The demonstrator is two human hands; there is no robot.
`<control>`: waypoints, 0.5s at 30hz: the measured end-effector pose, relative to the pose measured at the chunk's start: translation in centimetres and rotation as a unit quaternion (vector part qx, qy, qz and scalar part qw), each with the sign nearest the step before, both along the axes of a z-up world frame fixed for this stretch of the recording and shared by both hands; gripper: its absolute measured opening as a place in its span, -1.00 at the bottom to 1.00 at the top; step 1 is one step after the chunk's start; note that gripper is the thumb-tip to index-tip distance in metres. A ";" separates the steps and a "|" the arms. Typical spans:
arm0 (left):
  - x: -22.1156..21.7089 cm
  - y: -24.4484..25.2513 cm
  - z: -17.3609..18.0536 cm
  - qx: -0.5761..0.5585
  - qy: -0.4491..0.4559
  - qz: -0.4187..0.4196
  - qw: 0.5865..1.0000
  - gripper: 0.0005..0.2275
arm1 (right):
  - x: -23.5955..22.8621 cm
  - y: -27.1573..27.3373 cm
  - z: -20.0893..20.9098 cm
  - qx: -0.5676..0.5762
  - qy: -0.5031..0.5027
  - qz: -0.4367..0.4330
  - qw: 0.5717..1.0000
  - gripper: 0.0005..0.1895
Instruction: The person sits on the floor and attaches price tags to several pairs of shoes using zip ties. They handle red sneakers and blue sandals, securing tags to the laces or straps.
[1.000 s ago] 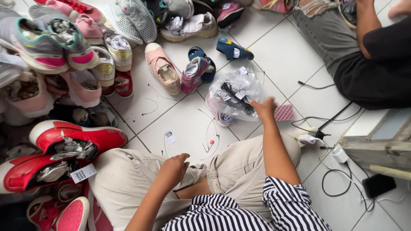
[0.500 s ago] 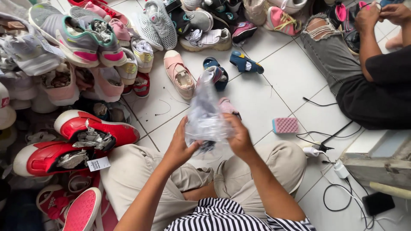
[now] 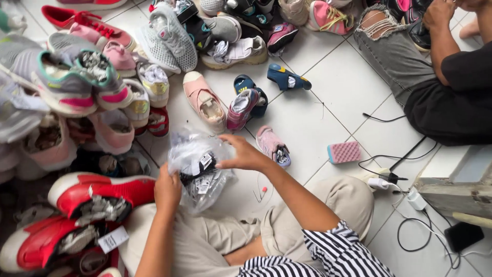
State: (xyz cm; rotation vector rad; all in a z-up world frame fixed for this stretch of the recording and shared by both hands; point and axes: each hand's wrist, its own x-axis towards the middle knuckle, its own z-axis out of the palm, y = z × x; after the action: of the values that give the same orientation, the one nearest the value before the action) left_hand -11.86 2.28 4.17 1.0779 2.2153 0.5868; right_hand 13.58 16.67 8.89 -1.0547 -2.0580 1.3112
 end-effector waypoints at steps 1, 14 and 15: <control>-0.7 -0.3 -3.0 -0.047 -0.014 0.017 0.999 -0.64 | 0.9 0.9 -0.3 -0.029 0.013 0.007 0.999 -0.04; 0.1 2.8 -2.7 0.070 0.028 0.032 0.997 -0.62 | 8.4 14.1 -12.9 0.011 -0.362 -0.174 0.916 -0.48; 0.1 2.7 -2.8 0.079 0.031 0.035 0.996 -0.63 | 8.2 14.2 -12.8 -0.001 -0.363 -0.182 0.914 -0.56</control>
State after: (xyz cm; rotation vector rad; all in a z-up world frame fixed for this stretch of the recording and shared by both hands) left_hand -11.81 4.98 1.41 1.1141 2.2989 0.7797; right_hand 21.78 30.84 -3.88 -2.0415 -2.1642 0.7826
